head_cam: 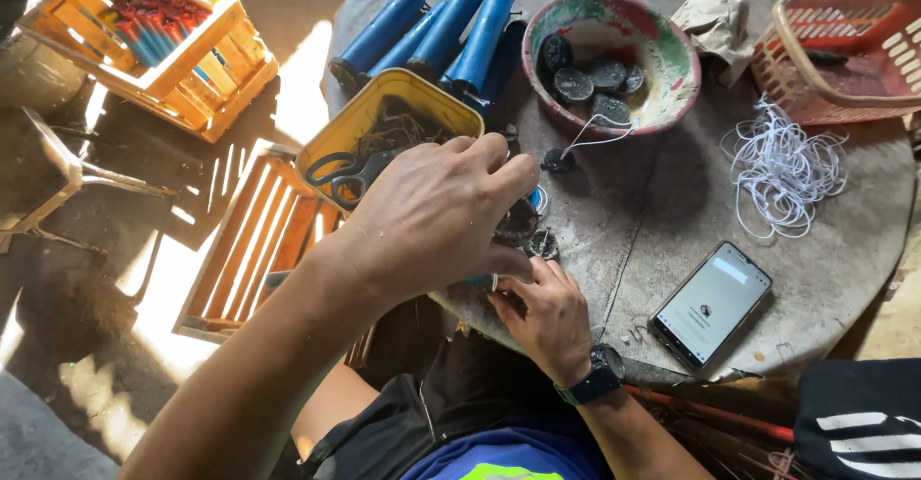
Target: Tying strings to circular components and inserting them into blue plastic tubes at a workshop table.
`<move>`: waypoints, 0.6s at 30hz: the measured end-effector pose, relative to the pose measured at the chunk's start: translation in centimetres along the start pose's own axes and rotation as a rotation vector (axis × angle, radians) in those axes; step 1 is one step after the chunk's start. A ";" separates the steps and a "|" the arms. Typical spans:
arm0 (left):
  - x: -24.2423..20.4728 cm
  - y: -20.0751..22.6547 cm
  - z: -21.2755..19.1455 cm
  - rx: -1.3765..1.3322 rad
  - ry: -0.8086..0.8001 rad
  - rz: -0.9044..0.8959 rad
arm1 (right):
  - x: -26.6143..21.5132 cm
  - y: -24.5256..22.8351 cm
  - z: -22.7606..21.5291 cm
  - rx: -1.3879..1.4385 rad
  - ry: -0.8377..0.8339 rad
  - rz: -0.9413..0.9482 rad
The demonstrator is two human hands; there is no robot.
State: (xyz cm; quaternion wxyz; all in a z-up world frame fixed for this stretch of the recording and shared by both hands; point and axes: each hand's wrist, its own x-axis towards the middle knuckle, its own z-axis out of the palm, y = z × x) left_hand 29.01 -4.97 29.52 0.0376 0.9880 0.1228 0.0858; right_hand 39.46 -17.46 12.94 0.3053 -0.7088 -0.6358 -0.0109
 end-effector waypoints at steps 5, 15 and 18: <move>-0.3 0.0 0.5 -0.026 0.040 -0.007 | 0.3 0.1 0.8 -0.077 0.059 -0.056; -1.5 0.1 -1.1 -0.092 0.104 0.020 | 0.0 -0.4 -0.8 0.182 0.008 -0.010; -2.0 0.4 -2.9 -0.144 0.183 0.042 | 0.3 -0.6 -2.8 0.538 0.061 -0.003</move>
